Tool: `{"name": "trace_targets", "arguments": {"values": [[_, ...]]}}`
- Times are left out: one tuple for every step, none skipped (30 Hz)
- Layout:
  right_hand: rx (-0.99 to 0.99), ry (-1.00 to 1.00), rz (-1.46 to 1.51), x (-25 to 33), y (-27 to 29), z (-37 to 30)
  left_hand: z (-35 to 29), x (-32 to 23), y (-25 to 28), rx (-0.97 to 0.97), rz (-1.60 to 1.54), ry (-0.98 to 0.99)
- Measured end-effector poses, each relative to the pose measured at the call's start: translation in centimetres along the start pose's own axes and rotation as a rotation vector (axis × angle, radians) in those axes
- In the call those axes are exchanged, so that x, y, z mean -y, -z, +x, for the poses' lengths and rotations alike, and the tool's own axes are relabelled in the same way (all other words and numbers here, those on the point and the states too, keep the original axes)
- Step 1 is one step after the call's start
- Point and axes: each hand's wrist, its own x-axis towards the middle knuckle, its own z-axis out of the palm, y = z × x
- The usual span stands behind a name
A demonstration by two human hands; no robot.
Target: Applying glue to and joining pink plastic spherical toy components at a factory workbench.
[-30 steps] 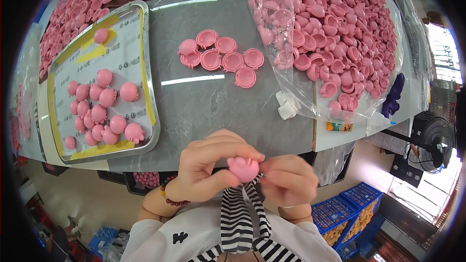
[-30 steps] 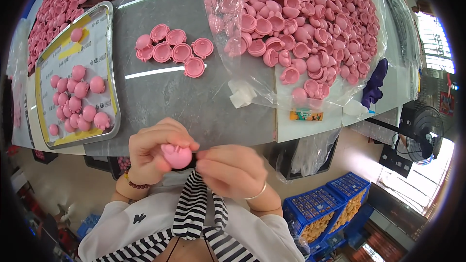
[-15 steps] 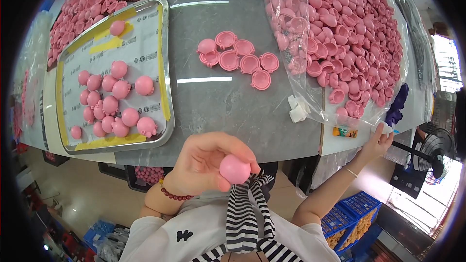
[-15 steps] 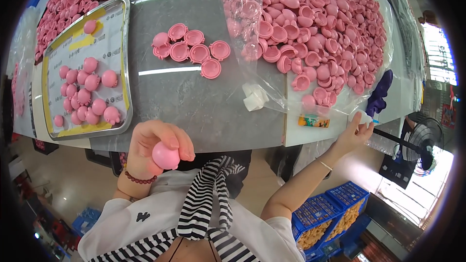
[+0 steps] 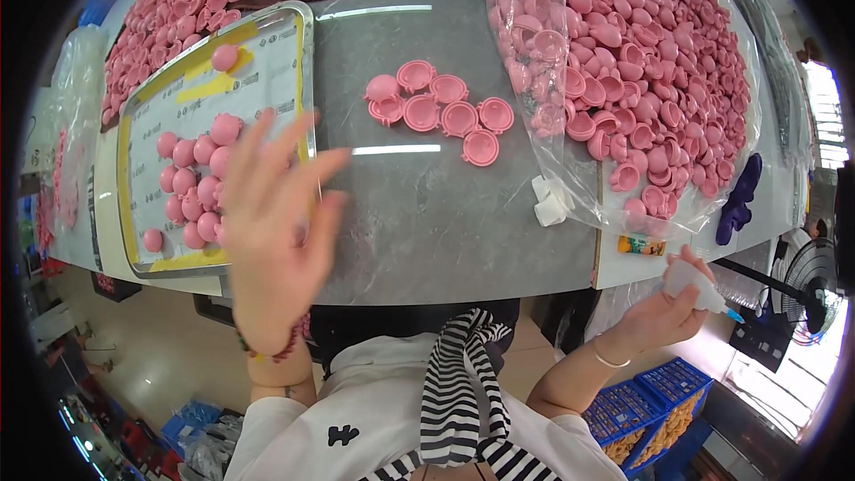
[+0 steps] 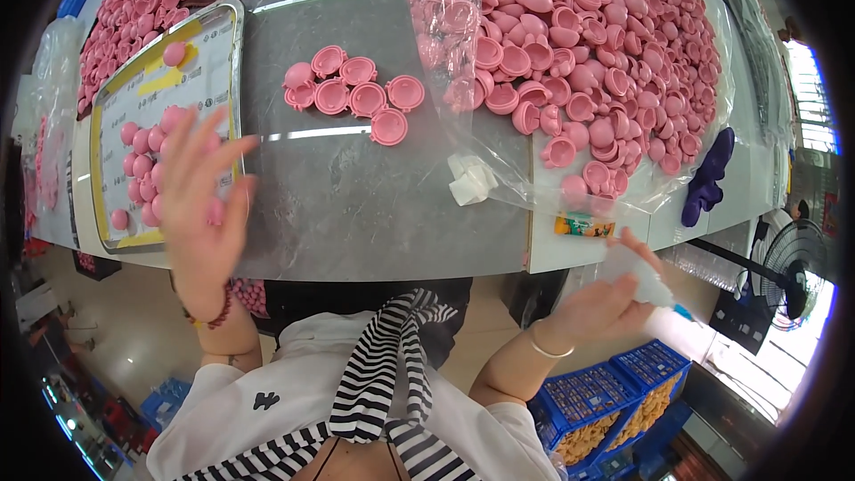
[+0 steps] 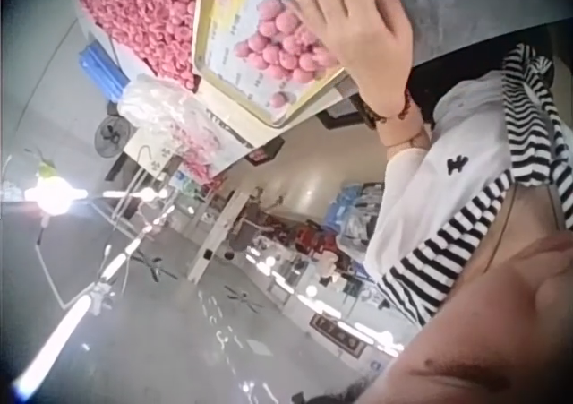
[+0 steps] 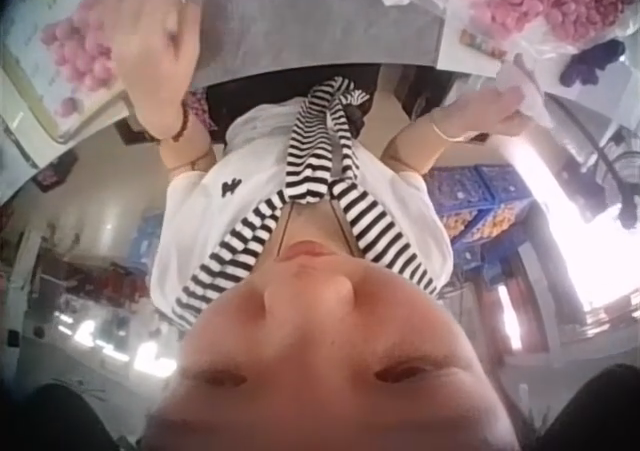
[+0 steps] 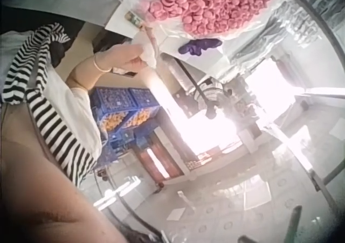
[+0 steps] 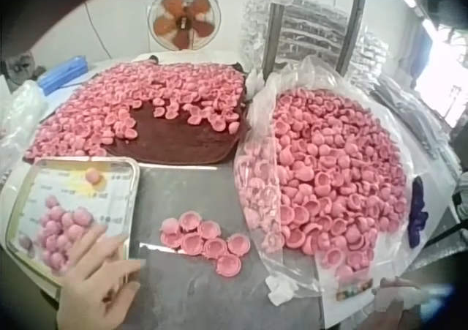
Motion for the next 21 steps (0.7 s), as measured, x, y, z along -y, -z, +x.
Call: {"name": "trace_targets", "arguments": {"values": [[0.088, -0.002, 0.077, 0.4, -0.4, -0.5, 0.9, -1.5, -0.7, 0.113, 0.012, -0.038], [0.14, 0.038, 0.024, 0.6, -0.6, -0.8, 1.7, -2.8, -1.6, 0.196, 0.063, -0.06], [0.193, 0.077, -0.019, 0.9, -1.1, -1.0, 1.8, -3.0, -2.1, 0.192, 0.064, -0.062], [0.172, 0.055, -0.039, 1.4, -1.9, -1.4, 1.6, -3.0, -2.9, 0.229, 0.056, -0.042], [0.213, 0.028, -0.015, 1.7, -1.9, -1.8, 1.5, -3.0, -3.3, 0.266, 0.048, -0.021], [0.255, 0.001, 0.005, 2.0, -1.8, -2.2, 1.5, -3.0, -3.2, 0.196, 0.028, -0.036], [0.294, -0.076, 0.063, 2.3, -1.6, -2.6, 1.3, -2.7, -3.0, 0.195, 0.027, -0.037], [0.292, -0.076, 0.062, 2.7, -1.6, -3.0, 0.9, -2.3, -2.8, 0.187, -0.047, -0.022], [0.392, -0.166, 0.142, 3.2, -1.6, -3.4, 0.5, -2.2, -2.6, 0.18, -0.122, -0.006], [0.49, -0.256, 0.222, 3.6, -1.8, -3.8, 0.1, -2.3, -2.9, 0.182, -0.123, -0.009], [0.573, -0.363, 0.327, 4.0, -2.3, -4.3, -0.3, -2.5, -3.3, 0.146, -0.22, -0.041], [0.663, -0.475, 0.44, 4.3, -3.0, -5.1, -1.0, -2.5, -3.4, 0.109, -0.31, -0.061], [0.761, -0.534, 0.554, 4.3, -3.7, -5.6, -1.2, -3.1, -3.5, 0.08, -0.41, -0.095], [0.857, -0.591, 0.67, 4.2, -4.5, -5.9, -1.3, -3.6, -3.4, 0.129, -0.574, -0.102], [0.911, -0.654, 0.705, 4.8, -5.3, -5.9, -1.5, -4.1, -3.2, 0.177, -0.736, -0.112], [0.965, -0.718, 0.74, 5.4, -6.0, -5.8, -1.7, -4.3, -3.3, 0.188, -0.844, -0.14], [0.982, -0.716, 0.819, 5.4, -6.1, -6.2, -1.9, -4.5, -3.3, 0.19, -0.847, -0.143], [0.983, -0.714, 0.818, 5.3, -6.0, -6.4, -2.0, -4.7, -3.3, 0.135, -0.912, -0.104], [0.926, -0.744, 0.886, 5.4, -5.8, -6.8, -2.0, -4.9, -3.4, 0.079, -0.976, -0.064], [0.868, -0.773, 0.952, 5.4, -5.6, -7.1, -2.1, -5.3, -3.5, 0.077, -0.978, -0.064], [0.827, -0.657, 0.904, 5.4, -5.6, -7.6, -2.1, -5.9, -3.7, 0.086, -1.133, 0.009]]}}
